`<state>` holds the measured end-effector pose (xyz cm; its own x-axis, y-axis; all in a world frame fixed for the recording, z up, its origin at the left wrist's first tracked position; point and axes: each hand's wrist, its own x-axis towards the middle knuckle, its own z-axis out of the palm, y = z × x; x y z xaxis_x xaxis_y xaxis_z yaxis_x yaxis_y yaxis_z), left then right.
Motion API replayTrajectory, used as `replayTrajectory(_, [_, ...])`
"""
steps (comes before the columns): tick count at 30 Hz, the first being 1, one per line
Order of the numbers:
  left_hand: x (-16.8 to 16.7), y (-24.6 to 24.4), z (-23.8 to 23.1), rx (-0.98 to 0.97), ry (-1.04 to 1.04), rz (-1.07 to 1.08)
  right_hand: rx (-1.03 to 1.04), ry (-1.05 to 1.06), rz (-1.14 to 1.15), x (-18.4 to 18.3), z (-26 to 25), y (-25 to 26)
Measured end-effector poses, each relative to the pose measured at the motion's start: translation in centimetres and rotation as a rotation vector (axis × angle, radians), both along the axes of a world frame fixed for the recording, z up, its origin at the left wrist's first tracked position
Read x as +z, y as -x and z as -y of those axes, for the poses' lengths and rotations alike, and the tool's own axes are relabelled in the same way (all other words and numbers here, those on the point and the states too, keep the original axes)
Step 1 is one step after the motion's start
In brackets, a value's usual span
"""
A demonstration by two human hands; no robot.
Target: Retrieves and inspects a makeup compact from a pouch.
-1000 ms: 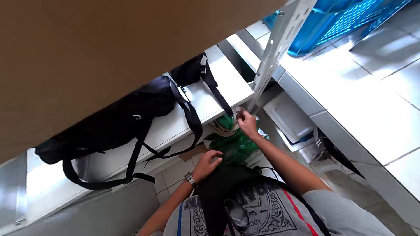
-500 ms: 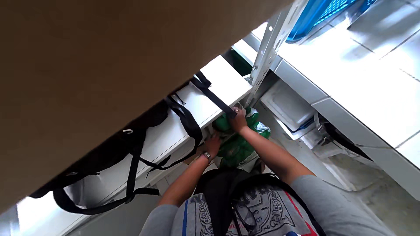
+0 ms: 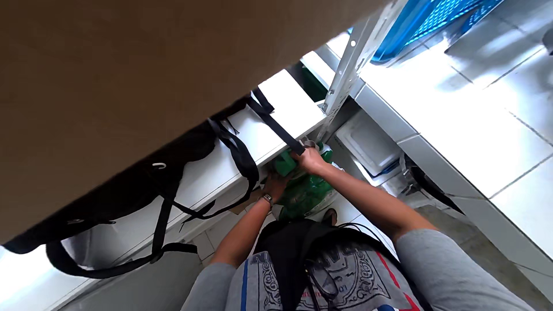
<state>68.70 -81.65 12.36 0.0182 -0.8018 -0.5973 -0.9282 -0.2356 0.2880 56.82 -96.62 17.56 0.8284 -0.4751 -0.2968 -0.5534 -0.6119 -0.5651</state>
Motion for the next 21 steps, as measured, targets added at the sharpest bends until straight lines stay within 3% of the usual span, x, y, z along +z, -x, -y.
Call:
replayTrajectory(2, [-1.2,0.1,-0.4,0.050,-0.016,-0.024,0.161,0.162,0.141,0.2,-1.5,1.7])
replayTrajectory(4, [-1.0,0.2,-0.9,0.250,0.046,-0.109,0.222,0.294,0.367,-0.1,-3.2,4.0])
replayTrajectory(6, [0.1,0.2,-0.9,0.385,0.064,-0.178,0.137,0.345,0.524,0.7,-4.8,6.8])
replayTrajectory(7, [1.4,0.1,-0.7,0.318,-0.016,-0.162,0.051,0.340,0.547,1.9,-5.7,8.6])
replayTrajectory(11, [-1.8,-1.4,-1.8,-0.046,-0.037,-0.012,-0.294,0.217,0.474,10.5,-6.5,16.7])
replayTrajectory(14, [-2.0,-1.6,-2.5,-0.041,-0.042,0.023,-0.399,0.331,0.442,17.8,-5.5,23.2])
replayTrajectory(16, [-1.4,-1.0,-3.1,0.017,-0.012,0.032,-0.437,0.513,0.372,22.3,-5.6,26.9])
replayTrajectory(18, [-0.1,0.9,-3.1,0.096,0.136,-0.028,-0.437,0.703,0.259,25.6,-5.4,29.3])
replayTrajectory(21, [2.9,7.0,-1.0,0.088,0.635,-0.148,-0.424,0.835,0.071,27.2,-3.6,30.6])
